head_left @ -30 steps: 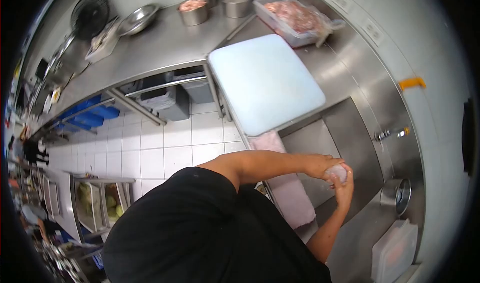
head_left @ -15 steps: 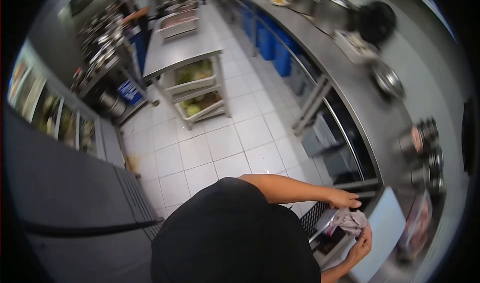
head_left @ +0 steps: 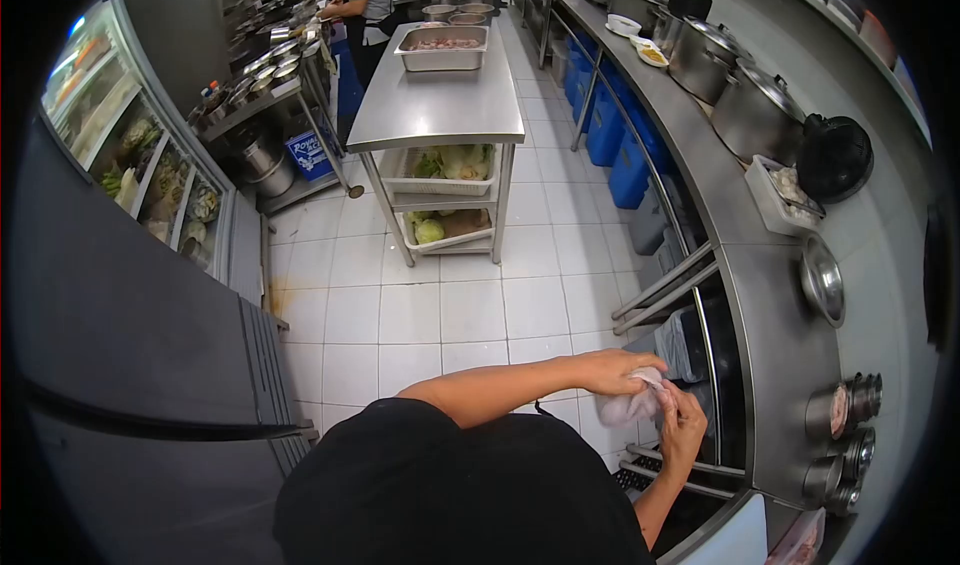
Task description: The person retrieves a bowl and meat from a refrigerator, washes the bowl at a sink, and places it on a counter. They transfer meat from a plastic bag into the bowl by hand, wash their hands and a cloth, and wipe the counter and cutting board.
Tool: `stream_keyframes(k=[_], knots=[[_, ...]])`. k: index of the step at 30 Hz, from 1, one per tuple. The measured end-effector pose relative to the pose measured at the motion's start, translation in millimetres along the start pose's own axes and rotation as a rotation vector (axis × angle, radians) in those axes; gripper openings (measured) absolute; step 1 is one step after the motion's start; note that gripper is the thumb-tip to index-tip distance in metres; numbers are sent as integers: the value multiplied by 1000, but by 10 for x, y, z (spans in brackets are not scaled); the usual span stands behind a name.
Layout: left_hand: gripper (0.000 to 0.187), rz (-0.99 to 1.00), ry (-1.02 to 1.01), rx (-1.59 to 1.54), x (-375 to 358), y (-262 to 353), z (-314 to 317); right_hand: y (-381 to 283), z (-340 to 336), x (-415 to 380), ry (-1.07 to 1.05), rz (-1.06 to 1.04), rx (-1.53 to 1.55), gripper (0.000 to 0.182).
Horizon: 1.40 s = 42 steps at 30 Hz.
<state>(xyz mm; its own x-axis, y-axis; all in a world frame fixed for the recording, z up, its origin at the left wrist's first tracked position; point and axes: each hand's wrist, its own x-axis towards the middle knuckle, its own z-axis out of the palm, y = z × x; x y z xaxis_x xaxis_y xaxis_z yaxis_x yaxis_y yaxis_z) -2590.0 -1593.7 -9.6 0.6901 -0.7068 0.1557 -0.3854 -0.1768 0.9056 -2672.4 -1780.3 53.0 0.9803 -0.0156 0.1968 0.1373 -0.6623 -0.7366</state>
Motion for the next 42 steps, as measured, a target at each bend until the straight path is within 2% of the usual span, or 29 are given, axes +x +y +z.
stream_keyframes(k=[1,2,5,8,11,14,17,18,21,22,23,24,25,26,27,28,30,31,32,33,34,37,41,42], knots=[[44,-23,-40,-10,35,-41,-21,-1,-15,44,-29,76,51,22],[44,-46,-80,-17,73,-73,-47,102,-65,79,-42,-25,-33,20],[38,-43,23,380,242,58,19,461,-107,114,-3,-23,-40,18],[32,183,217,356,537,44,119,653,-193,198,27,3,111,21],[28,461,211,482,878,30,170,888,-316,352,40,37,224,22],[24,197,122,285,1340,-182,352,1056,-468,612,81,1,240,22],[23,-41,206,-83,1660,122,244,1254,-607,800,102,41,233,23],[27,29,262,-82,1733,181,266,1335,-610,853,138,16,126,27],[27,-48,264,-120,1957,316,266,1419,-871,1018,-51,88,125,30],[28,-38,257,-73,2057,281,209,1429,-925,1055,-29,82,127,31],[28,-19,232,-40,2169,240,147,1517,-974,1100,-94,81,108,30],[27,134,250,3,2245,206,4,1656,-1022,1124,-146,109,82,29],[26,159,343,43,2430,45,-33,1781,-1092,1091,-184,160,55,29],[27,96,206,50,2513,203,-324,1845,-1155,1080,-210,209,17,29],[27,86,211,90,2653,277,-535,1891,-1234,1114,-227,268,-15,29],[27,66,232,168,2784,389,-685,1927,-1334,1145,-174,327,-5,31],[30,104,120,280,3171,360,-969,1977,-1607,1307,-79,381,-89,34],[30,122,102,328,3387,334,-1070,1967,-1688,1398,123,378,-109,32],[30,140,91,380,3560,342,-1145,2082,-1896,1495,87,496,-83,35],[31,191,90,398,3806,337,-1232,2081,-2081,1666,160,379,-41,33],[30,221,110,406,4060,337,-1278,1956,-2292,1856,192,449,-47,30],[31,468,172,567,4686,543,-1383,1826,-2804,2232,405,309,-143,25],[28,597,190,476,5165,643,-1328,1547,-3011,2326,721,199,-257,24],[27,639,167,445,5177,567,-1285,1615,-3015,2263,750,229,-289,27]])
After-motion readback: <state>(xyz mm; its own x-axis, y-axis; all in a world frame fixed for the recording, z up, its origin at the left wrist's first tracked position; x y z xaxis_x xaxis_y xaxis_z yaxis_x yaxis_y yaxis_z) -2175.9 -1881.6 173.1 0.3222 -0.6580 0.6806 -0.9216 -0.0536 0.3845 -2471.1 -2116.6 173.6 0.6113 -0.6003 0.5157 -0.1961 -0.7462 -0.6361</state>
